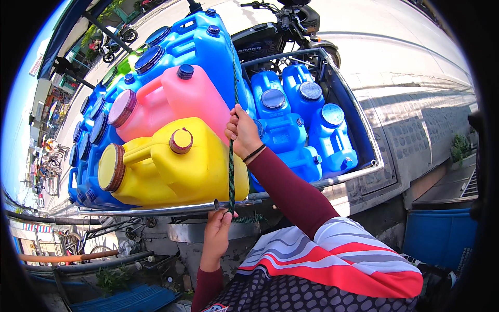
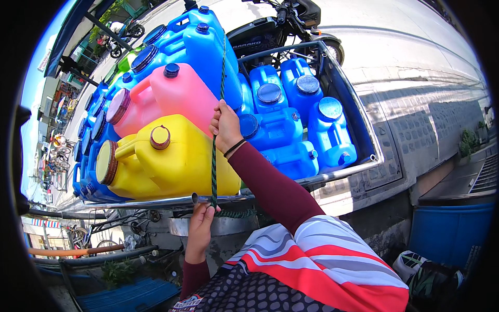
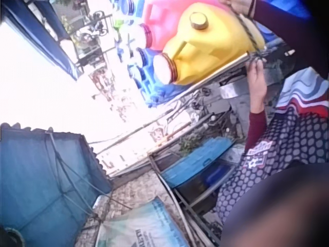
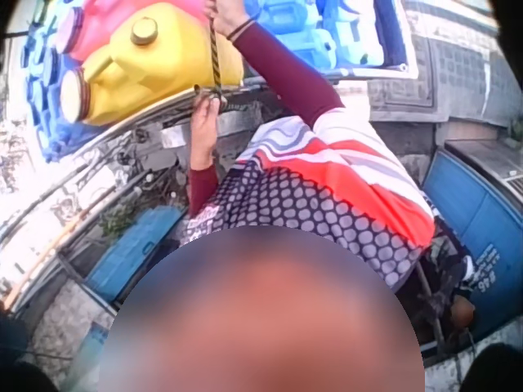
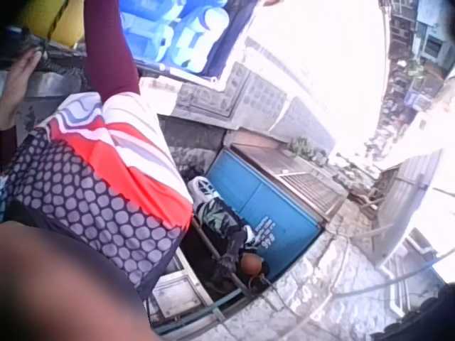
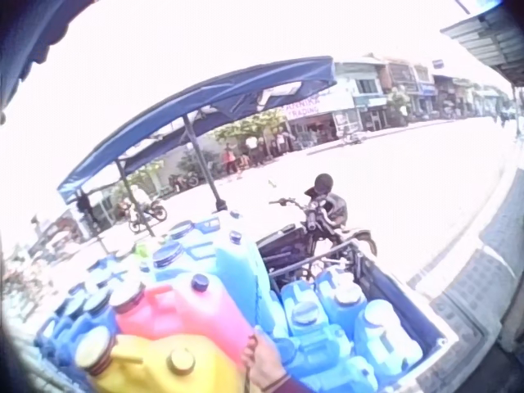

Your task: The person loads several large plastic water containers onto a motorcycle sidecar. They place blue, yellow, and pink containers into the sidecar, secure them with a rope, and cover the load with a blue tarp.

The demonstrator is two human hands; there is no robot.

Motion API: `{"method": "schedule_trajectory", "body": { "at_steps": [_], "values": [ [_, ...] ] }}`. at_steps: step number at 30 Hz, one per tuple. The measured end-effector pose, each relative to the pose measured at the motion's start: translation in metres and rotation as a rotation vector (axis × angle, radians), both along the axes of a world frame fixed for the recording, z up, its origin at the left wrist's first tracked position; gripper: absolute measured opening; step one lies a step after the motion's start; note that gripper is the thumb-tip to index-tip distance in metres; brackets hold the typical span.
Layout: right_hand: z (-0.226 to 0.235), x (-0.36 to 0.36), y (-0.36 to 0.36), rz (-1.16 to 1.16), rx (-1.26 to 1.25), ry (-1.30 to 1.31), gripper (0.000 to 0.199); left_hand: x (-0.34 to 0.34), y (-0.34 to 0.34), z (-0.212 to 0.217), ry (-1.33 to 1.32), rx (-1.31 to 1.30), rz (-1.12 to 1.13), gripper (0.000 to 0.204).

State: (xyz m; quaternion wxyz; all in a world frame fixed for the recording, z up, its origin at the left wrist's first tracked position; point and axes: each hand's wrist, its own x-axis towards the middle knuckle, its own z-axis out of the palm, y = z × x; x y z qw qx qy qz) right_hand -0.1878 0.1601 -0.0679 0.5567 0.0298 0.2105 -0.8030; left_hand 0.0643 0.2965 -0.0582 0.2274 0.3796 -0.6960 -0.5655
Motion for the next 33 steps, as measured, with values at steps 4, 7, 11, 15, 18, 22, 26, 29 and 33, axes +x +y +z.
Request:
{"method": "schedule_trajectory", "body": {
  "at_steps": [4, 7, 11, 15, 18, 22, 26, 29, 33],
  "values": [
    [0.003, -0.002, 0.004, 0.008, 0.082, -0.074, 0.026, 0.001, 0.0, -0.008, 0.247, 0.327, 0.089, 0.021],
    [0.007, -0.006, 0.009, -0.017, 0.049, -0.084, 0.023, -0.007, 0.02, 0.007, 0.235, 0.44, 0.248, 0.02],
    [0.015, 0.002, 0.022, 0.003, 0.087, -0.097, 0.023, 0.02, 0.041, 0.018, -0.123, -0.312, 0.233, 0.023],
    [0.009, 0.011, 0.025, 0.012, 0.066, -0.029, 0.022, 0.057, 0.037, 0.046, -0.251, -0.446, 0.144, 0.024],
    [0.021, 0.013, 0.03, 0.054, 0.072, -0.007, 0.022, 0.074, 0.023, 0.054, -0.289, -0.603, 0.087, 0.022],
    [0.025, 0.011, 0.03, 0.136, 0.08, 0.088, 0.021, 0.083, -0.009, 0.057, -0.293, -0.694, 0.017, 0.021],
    [0.009, -0.002, 0.043, 0.244, 0.048, 0.423, 0.024, 0.077, -0.057, 0.023, -0.165, -0.855, 0.048, 0.016],
    [0.008, 0.014, 0.1, 0.115, 0.207, 1.035, 0.028, 0.065, -0.073, -0.004, -0.077, -1.0, 0.164, 0.015],
    [-0.017, 0.051, 0.159, 0.051, 0.022, 1.231, 0.022, 0.027, -0.067, -0.034, 0.111, -1.027, 0.468, 0.015]
  ]
}}
